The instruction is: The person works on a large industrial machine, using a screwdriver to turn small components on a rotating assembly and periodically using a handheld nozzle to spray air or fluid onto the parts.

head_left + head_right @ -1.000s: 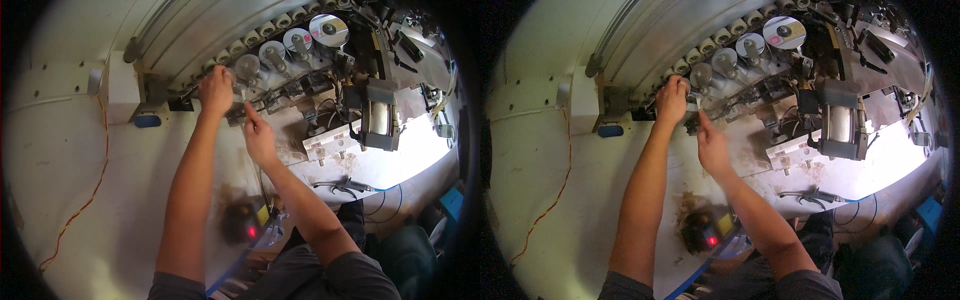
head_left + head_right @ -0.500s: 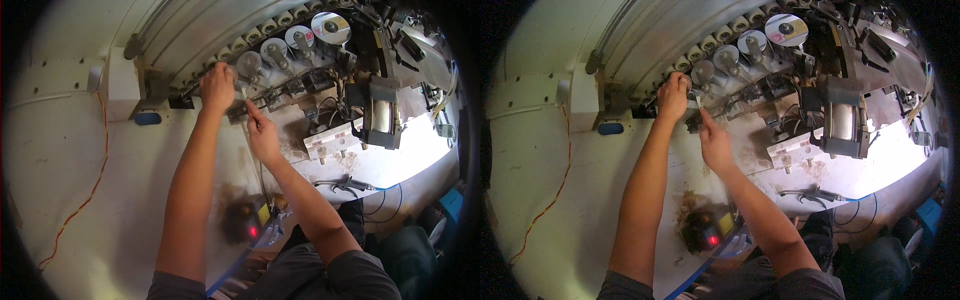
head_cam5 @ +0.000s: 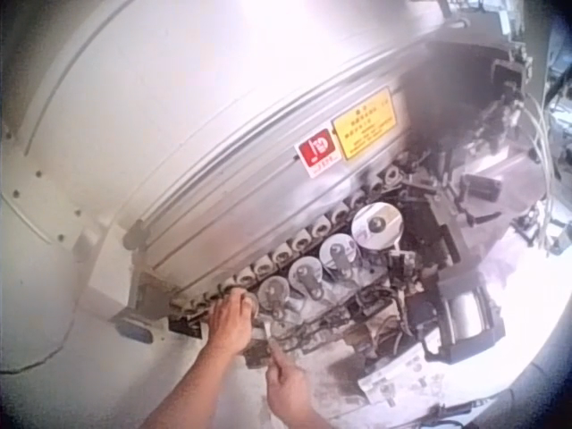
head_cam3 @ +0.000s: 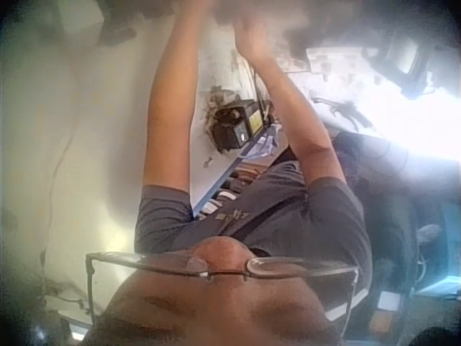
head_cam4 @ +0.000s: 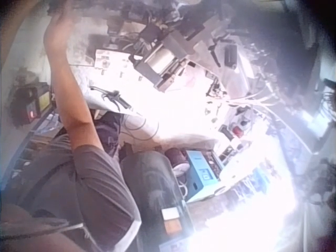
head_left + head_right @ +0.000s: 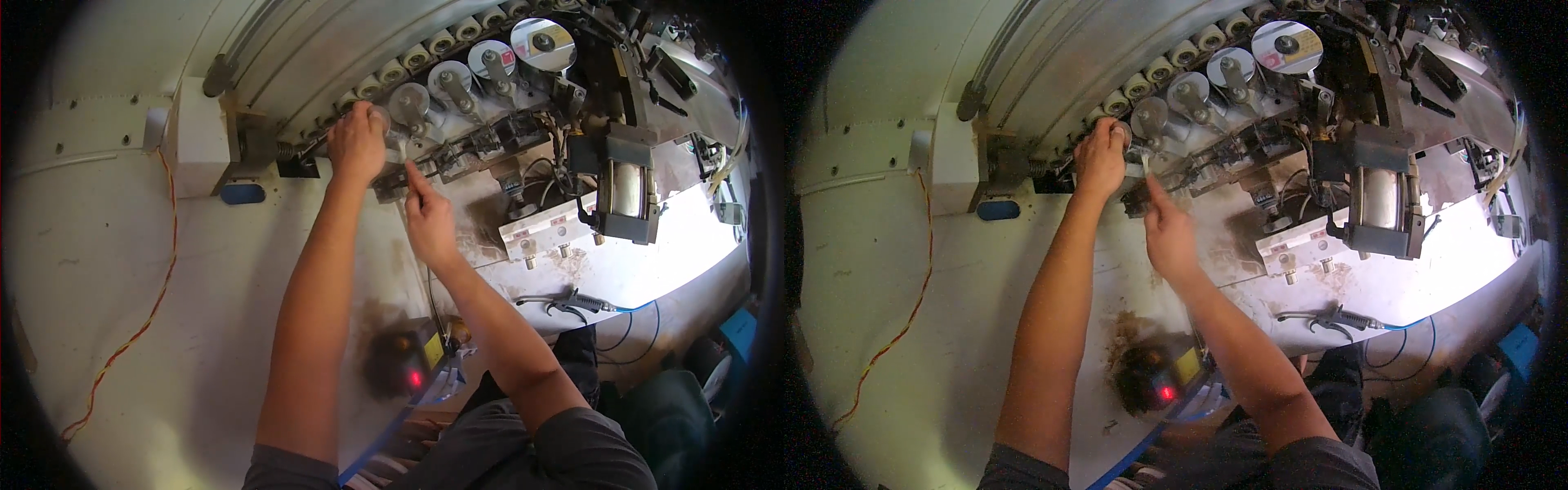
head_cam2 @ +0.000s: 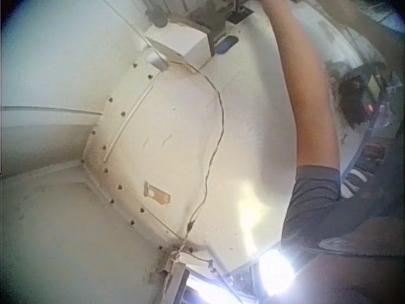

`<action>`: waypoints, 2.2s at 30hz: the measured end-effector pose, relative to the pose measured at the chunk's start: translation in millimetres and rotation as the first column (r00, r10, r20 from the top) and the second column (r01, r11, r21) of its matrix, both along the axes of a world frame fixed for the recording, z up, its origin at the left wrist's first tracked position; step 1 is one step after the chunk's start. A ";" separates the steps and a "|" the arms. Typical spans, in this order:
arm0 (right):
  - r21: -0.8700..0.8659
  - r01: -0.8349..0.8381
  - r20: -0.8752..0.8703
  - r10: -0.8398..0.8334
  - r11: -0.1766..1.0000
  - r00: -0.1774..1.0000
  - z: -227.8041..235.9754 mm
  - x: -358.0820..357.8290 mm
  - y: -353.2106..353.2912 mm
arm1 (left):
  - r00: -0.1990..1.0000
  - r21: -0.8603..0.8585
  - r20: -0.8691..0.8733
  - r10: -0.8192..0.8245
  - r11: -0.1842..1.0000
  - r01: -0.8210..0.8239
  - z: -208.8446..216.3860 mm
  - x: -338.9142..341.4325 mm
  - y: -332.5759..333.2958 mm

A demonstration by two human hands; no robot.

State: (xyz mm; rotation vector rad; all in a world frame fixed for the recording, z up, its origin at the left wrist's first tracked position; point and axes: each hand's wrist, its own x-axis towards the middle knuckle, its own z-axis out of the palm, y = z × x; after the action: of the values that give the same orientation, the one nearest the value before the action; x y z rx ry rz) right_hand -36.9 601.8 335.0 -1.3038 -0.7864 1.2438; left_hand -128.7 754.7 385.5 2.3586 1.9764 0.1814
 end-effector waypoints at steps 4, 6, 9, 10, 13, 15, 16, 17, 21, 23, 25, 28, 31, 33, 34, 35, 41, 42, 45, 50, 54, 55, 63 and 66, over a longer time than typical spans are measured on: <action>0.043 0.049 -0.004 -0.049 0.998 0.999 4.4 6.1 10.7 | 1.000 -0.013 0.004 0.018 1.000 -0.018 4.1 4.9 -0.8; 0.025 -0.013 0.003 0.013 1.000 1.000 4.0 1.7 3.7 | 1.000 0.003 0.006 0.013 1.000 -0.013 3.5 0.2 -1.2; 0.092 0.038 0.038 -0.041 0.995 0.998 -10.3 2.4 7.9 | 1.000 0.007 0.011 0.002 1.000 -0.002 4.0 6.3 -2.1; 0.093 0.038 0.037 -0.042 0.995 0.998 -7.8 2.8 9.5 | 1.000 -0.002 0.005 0.007 1.000 -0.007 3.8 6.1 -2.2; 0.090 0.071 -0.014 -0.070 0.993 0.997 -1.4 2.3 9.6 | 1.000 0.023 0.008 -0.015 1.000 0.014 3.8 2.0 -2.0; 0.090 0.041 0.059 -0.047 0.995 0.997 -2.6 -3.9 1.1 | 1.000 0.037 0.007 -0.017 0.999 0.017 3.9 -1.3 -2.5; 0.089 0.044 0.063 -0.050 0.995 0.997 -5.3 -2.4 4.1 | 1.000 0.043 0.019 -0.024 0.999 0.023 3.1 0.6 -2.9; 0.094 0.060 0.028 -0.063 0.994 0.998 -8.3 0.2 9.1 | 0.999 0.042 0.024 -0.028 0.999 0.027 2.3 3.0 -2.3; 0.059 0.058 0.037 -0.060 0.997 0.997 -3.9 2.6 12.4 | 1.000 0.006 0.023 -0.010 1.000 0.010 -0.2 -0.1 0.5; 0.063 0.052 0.014 -0.053 0.997 0.999 -4.9 1.2 7.9 | 1.000 -0.001 0.019 -0.015 1.000 0.015 0.8 -0.8 0.7; 0.065 0.045 -0.008 -0.045 0.997 0.999 -3.3 1.3 6.9 | 1.000 0.018 0.018 -0.006 1.000 0.006 1.2 0.2 0.0; 0.056 0.052 -0.018 -0.051 0.997 0.999 1.2 3.0 7.6 | 1.000 0.026 0.021 -0.012 1.000 0.011 2.3 2.3 -1.6; 0.041 0.044 -0.039 -0.043 0.998 0.998 -2.0 3.0 10.4 | 1.000 0.005 0.023 0.003 1.000 -0.003 3.0 4.1 -1.4; 0.046 0.053 0.019 -0.054 0.997 0.998 -0.4 3.2 18.4 | 1.000 0.002 0.020 0.003 1.000 -0.003 4.7 5.2 -1.8; 0.046 0.055 0.018 -0.056 0.997 0.998 1.0 -1.1 16.9 | 1.000 0.001 0.019 0.002 1.000 -0.002 4.6 5.0 -0.7; 0.011 0.057 0.013 -0.057 0.998 0.998 2.6 -8.6 12.5 | 1.000 0.001 0.019 0.000 1.000 0.000 4.0 3.7 -0.5; -0.098 -0.013 -0.234 -0.011 0.995 0.972 3.3 -21.3 18.1 | 0.999 0.037 0.032 -0.007 0.999 0.006 -0.1 6.4 -2.9; -0.023 0.092 -0.224 -0.095 0.995 0.970 -8.1 -24.0 25.0 | 0.999 0.035 0.030 -0.011 0.999 0.010 -1.8 9.0 -1.7; -0.002 0.052 -0.238 -0.051 0.999 0.970 12.0 -33.8 12.0 | 1.000 0.039 0.018 -0.008 0.999 0.007 1.4 -0.2 -1.6; -0.098 0.077 -0.511 -0.117 0.992 0.852 30.5 -30.4 21.0 | 1.000 0.017 0.009 0.010 1.000 -0.010 1.2 -0.3 -1.5; -0.053 0.091 -0.577 -0.105 0.994 0.810 18.5 -35.8 14.4 | 1.000 0.030 0.007 -0.022 0.999 0.022 -1.0 2.0 0.7; -0.054 0.090 -0.579 -0.104 0.995 0.809 22.0 -32.5 17.5 | 1.000 0.036 0.009 -0.027 0.999 0.026 0.0 1.4 -0.1; -0.135 0.008 -0.440 -0.068 0.991 0.896 29.2 -27.9 13.0 | 1.000 0.002 0.027 -0.011 1.000 0.011 6.0 -1.6 -4.2; -0.052 0.146 -0.425 -0.154 0.988 0.892 3.7 -37.0 29.1 | 0.999 0.003 0.037 -0.036 0.999 0.035 0.1 1.9 0.9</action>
State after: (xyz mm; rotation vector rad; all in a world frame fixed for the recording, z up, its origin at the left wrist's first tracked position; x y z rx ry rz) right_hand -73.9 630.9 338.7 -1.0282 -0.3518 1.3496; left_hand -126.8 755.6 385.7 2.3723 1.9179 0.2240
